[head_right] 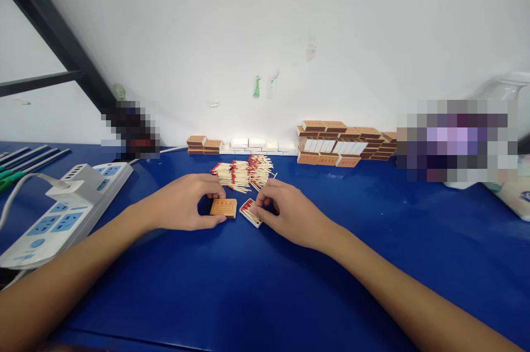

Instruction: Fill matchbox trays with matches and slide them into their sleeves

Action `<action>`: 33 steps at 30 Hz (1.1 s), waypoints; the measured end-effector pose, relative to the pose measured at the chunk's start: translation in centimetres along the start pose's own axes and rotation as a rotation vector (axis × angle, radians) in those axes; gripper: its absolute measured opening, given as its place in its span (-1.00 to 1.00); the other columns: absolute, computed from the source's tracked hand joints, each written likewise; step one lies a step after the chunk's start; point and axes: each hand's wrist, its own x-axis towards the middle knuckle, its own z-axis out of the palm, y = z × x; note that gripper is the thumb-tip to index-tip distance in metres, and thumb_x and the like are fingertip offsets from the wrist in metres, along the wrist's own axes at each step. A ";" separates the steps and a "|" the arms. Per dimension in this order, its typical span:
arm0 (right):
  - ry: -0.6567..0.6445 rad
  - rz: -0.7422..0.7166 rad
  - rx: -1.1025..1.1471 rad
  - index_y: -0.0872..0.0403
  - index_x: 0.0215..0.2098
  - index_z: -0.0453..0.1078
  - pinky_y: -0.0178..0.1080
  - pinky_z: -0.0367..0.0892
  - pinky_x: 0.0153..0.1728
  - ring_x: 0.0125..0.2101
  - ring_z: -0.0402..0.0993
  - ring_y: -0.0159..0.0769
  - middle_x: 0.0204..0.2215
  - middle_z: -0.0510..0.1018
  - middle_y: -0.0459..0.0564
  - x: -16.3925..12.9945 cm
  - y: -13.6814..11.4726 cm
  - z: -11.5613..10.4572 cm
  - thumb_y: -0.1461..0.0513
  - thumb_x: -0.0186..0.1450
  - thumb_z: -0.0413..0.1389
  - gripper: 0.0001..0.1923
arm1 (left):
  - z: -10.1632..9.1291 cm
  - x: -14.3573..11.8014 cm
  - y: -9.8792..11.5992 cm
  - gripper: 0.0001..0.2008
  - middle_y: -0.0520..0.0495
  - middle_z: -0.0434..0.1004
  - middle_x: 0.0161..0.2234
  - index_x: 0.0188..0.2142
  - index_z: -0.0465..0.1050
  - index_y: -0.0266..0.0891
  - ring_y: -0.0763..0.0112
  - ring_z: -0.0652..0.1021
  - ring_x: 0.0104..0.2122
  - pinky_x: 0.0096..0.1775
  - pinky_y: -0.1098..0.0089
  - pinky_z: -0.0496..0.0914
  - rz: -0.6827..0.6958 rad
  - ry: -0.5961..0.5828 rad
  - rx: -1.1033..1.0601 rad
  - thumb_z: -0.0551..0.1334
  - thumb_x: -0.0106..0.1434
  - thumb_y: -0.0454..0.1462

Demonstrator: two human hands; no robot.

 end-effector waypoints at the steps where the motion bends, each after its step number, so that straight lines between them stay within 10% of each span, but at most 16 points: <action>1: 0.005 0.010 0.001 0.04 -0.35 0.46 -0.25 0.22 -0.38 -0.42 0.31 -0.36 -0.36 0.44 -0.07 0.0 -0.1 0.1 0.14 0.43 0.17 -0.79 | 0.1 0.0 0.0 -0.72 -0.07 0.60 -0.29 -0.26 0.56 -0.24 0.26 0.55 -0.30 -0.27 0.27 0.33 0.004 0.006 -0.002 0.35 0.24 -0.05; 18: 0.070 0.024 0.010 0.01 -0.23 0.42 -0.24 0.23 -0.37 -0.41 0.33 -0.35 -0.31 0.46 -0.07 0.1 0.0 0.9 0.22 0.43 0.13 -0.94 | 1.0 -0.1 0.5 -0.73 -0.04 0.58 -0.32 -0.28 0.53 -0.22 0.27 0.55 -0.30 -0.24 0.26 0.36 0.080 0.046 -0.018 0.34 0.25 -0.05; 26: -0.053 0.035 -0.155 0.00 0.00 0.41 -0.18 0.32 -0.34 -0.28 0.47 -0.21 -0.09 0.50 0.06 -1.0 -0.5 -0.8 -0.11 0.34 0.24 -0.55 | 0.5 0.1 0.1 -0.69 -0.11 0.61 -0.26 -0.17 0.58 -0.24 0.21 0.58 -0.24 -0.22 0.26 0.38 0.020 0.067 -0.012 0.33 0.32 -0.04; 33: -0.092 -0.006 -0.143 0.01 -0.15 0.43 -0.21 0.30 -0.36 -0.36 0.44 -0.26 -0.27 0.53 -0.02 -1.0 -0.1 -2.0 0.04 0.37 0.22 -0.77 | 0.7 0.4 -0.7 -0.64 -0.09 0.62 -0.25 -0.02 0.59 -0.25 0.28 0.56 -0.32 -0.30 0.33 0.34 0.035 0.035 -0.057 0.39 0.32 -0.06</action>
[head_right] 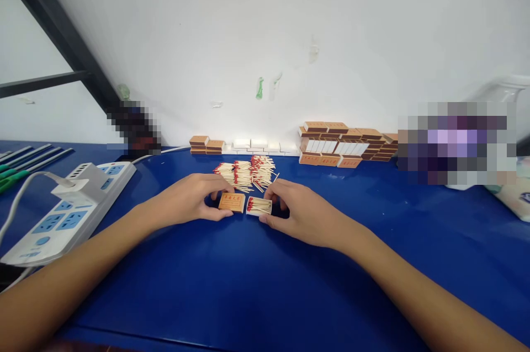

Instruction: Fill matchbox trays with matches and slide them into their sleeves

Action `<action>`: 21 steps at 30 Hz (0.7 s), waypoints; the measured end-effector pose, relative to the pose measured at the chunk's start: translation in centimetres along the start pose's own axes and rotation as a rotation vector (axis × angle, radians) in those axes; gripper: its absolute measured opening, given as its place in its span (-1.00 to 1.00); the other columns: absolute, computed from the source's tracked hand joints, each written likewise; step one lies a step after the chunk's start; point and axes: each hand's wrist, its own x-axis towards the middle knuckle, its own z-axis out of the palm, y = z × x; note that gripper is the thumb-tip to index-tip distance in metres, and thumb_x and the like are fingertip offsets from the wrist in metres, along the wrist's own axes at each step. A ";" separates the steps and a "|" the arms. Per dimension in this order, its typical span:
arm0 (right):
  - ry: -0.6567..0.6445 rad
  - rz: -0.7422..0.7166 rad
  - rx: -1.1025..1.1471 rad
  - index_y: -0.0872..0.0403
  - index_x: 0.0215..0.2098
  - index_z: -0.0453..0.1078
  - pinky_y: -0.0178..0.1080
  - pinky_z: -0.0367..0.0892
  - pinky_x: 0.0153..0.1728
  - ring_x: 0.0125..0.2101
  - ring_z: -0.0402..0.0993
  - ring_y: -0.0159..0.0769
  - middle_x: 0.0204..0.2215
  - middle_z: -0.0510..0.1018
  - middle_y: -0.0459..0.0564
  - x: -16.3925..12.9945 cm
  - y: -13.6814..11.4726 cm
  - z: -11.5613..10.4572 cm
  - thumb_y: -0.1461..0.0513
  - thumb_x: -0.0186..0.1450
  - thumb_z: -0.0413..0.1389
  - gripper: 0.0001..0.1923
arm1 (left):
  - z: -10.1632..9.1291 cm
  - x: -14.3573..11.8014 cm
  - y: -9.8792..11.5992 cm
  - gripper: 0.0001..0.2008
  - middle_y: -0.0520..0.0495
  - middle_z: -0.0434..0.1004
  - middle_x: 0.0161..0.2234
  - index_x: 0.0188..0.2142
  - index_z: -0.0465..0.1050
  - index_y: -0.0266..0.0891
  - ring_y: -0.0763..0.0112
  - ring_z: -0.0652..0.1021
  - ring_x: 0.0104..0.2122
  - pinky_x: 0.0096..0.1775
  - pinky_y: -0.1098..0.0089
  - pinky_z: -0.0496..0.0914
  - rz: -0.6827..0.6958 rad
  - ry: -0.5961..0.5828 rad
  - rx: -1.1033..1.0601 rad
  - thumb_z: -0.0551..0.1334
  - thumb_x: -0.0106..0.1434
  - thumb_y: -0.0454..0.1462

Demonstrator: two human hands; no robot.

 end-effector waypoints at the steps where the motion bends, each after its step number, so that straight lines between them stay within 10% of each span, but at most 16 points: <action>1: -0.002 -0.007 0.027 0.01 -0.14 0.44 -0.21 0.31 -0.35 -0.35 0.44 -0.26 -0.28 0.54 -0.03 0.1 0.0 -0.2 0.04 0.37 0.23 -0.76 | 0.1 0.0 -0.1 -0.64 -0.09 0.61 -0.26 -0.02 0.59 -0.25 0.29 0.55 -0.32 -0.30 0.33 0.34 0.013 0.004 -0.016 0.39 0.32 -0.07; 21: -0.010 -0.118 0.249 -0.09 0.08 0.59 -0.23 0.33 -0.39 -0.44 0.37 -0.35 -0.25 0.57 -0.03 0.2 0.9 -1.5 -0.04 0.36 0.24 -0.61 | 0.4 0.2 -0.7 -0.61 -0.13 0.68 -0.17 0.02 0.65 -0.14 0.27 0.59 -0.22 -0.16 0.28 0.46 0.071 0.066 -0.320 0.43 0.30 -0.02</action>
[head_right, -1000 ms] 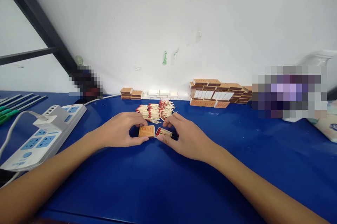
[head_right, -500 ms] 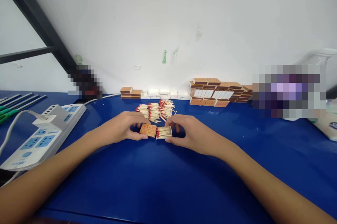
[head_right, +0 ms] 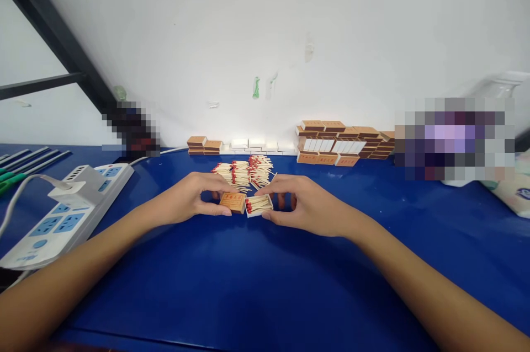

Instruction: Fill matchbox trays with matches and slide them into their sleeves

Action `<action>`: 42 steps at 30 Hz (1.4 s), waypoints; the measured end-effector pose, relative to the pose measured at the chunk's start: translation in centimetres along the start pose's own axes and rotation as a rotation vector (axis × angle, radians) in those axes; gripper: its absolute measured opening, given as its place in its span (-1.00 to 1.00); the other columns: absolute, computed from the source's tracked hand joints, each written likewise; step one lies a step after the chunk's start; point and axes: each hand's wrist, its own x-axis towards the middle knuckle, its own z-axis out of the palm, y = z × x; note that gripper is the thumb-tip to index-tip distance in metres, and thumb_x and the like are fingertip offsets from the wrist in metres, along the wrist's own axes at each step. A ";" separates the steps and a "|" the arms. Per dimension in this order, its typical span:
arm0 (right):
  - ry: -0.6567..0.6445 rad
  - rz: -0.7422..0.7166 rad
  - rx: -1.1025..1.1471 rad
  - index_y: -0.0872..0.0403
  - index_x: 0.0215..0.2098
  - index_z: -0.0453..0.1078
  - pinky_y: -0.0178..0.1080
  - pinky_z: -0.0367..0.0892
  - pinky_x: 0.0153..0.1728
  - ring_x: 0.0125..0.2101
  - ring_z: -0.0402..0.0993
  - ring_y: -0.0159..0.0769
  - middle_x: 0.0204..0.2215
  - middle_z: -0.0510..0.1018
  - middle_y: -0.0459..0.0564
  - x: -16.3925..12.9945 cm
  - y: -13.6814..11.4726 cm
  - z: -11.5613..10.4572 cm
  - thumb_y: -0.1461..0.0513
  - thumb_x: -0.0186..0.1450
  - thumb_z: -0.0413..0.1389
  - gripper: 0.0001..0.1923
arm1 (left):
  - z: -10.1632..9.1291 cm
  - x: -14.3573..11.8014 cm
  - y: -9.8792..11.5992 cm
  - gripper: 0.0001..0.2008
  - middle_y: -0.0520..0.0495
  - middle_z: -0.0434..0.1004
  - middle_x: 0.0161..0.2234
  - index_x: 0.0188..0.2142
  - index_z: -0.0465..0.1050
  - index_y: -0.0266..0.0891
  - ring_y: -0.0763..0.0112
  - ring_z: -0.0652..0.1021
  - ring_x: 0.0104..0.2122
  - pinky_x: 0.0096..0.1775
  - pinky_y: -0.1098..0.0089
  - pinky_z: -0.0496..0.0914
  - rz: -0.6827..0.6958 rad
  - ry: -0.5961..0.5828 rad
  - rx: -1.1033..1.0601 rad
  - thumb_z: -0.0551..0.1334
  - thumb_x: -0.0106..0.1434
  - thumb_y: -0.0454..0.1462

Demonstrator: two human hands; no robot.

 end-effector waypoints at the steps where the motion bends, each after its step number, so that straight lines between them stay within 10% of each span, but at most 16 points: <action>1: -0.004 0.004 0.003 -0.10 0.09 0.59 -0.24 0.33 -0.40 -0.44 0.36 -0.35 -0.24 0.57 -0.03 0.0 0.0 0.0 -0.04 0.37 0.24 -0.60 | 0.0 0.0 0.0 -0.61 -0.12 0.68 -0.18 0.03 0.65 -0.14 0.28 0.59 -0.23 -0.17 0.29 0.46 -0.007 -0.001 -0.016 0.43 0.30 -0.03; 42: 0.409 -0.024 -0.058 0.02 0.06 0.51 -0.23 0.42 -0.38 -0.33 0.47 -0.27 -0.20 0.60 0.04 0.2 0.0 1.4 -0.01 0.44 0.21 -0.64 | 0.2 0.3 0.1 -0.45 -0.11 0.71 -0.26 -0.03 0.68 -0.25 0.36 0.66 -0.29 -0.14 0.30 0.60 -0.264 0.233 -0.693 0.62 -0.07 -0.29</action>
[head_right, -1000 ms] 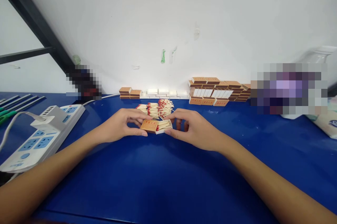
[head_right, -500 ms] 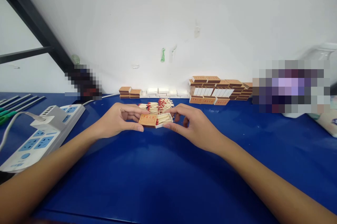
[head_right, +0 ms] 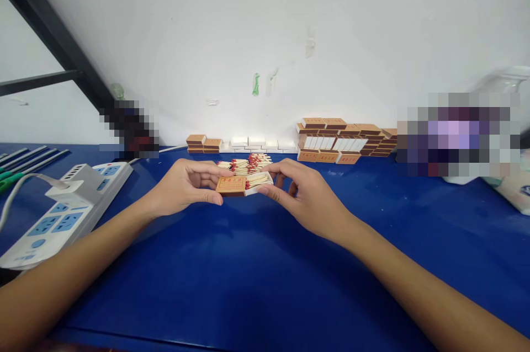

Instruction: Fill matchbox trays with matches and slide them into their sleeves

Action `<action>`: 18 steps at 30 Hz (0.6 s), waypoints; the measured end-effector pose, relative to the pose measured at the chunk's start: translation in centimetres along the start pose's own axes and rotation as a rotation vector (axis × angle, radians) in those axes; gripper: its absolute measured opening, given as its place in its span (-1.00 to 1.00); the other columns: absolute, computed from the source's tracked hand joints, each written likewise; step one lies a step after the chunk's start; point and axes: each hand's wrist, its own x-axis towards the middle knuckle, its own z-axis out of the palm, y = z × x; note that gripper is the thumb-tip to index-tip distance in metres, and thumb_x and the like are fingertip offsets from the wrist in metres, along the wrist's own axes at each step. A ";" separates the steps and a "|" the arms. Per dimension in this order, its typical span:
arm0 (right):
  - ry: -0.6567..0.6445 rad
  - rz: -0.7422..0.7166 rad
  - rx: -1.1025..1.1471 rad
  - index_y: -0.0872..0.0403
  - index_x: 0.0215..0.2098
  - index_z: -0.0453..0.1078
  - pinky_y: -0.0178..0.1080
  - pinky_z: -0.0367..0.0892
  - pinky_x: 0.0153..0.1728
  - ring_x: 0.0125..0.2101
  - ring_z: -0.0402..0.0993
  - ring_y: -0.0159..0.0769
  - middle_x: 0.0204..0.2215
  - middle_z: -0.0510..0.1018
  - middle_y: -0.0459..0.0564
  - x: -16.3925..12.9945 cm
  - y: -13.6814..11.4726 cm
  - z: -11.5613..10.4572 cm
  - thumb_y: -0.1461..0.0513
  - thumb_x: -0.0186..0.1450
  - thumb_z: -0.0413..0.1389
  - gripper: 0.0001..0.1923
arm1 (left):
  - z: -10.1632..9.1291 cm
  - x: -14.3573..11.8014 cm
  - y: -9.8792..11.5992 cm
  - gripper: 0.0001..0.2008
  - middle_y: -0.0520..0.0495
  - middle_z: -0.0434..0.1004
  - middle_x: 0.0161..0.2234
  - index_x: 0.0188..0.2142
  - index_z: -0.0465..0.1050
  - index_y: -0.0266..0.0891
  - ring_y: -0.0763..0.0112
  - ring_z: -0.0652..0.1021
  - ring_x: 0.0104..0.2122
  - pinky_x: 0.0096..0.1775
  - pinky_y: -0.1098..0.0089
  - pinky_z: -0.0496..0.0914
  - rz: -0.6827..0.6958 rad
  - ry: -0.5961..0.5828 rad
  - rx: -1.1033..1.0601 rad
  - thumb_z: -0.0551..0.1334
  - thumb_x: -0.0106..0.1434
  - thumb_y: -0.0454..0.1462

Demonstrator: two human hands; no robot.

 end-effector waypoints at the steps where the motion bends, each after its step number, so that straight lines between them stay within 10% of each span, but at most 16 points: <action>1: 0.012 -0.001 0.007 0.02 0.05 0.52 -0.23 0.42 -0.39 -0.34 0.47 -0.27 -0.22 0.60 0.03 0.0 0.0 0.1 -0.02 0.43 0.21 -0.64 | 0.0 0.0 -0.1 -0.45 -0.11 0.72 -0.25 -0.03 0.68 -0.25 0.36 0.67 -0.29 -0.14 0.31 0.60 -0.007 -0.001 -0.014 0.63 -0.06 -0.29; 18: -0.082 0.225 0.357 0.03 0.08 0.50 -0.27 0.49 -0.54 -0.46 0.43 -0.37 -0.21 0.59 0.00 0.0 -0.4 0.5 -0.04 0.33 0.30 -0.53 | 0.1 0.0 -0.1 -0.39 -0.19 0.71 0.02 0.08 0.65 -0.18 0.15 0.72 -0.06 0.05 0.14 0.60 -0.057 -0.089 -0.121 0.62 0.00 -0.30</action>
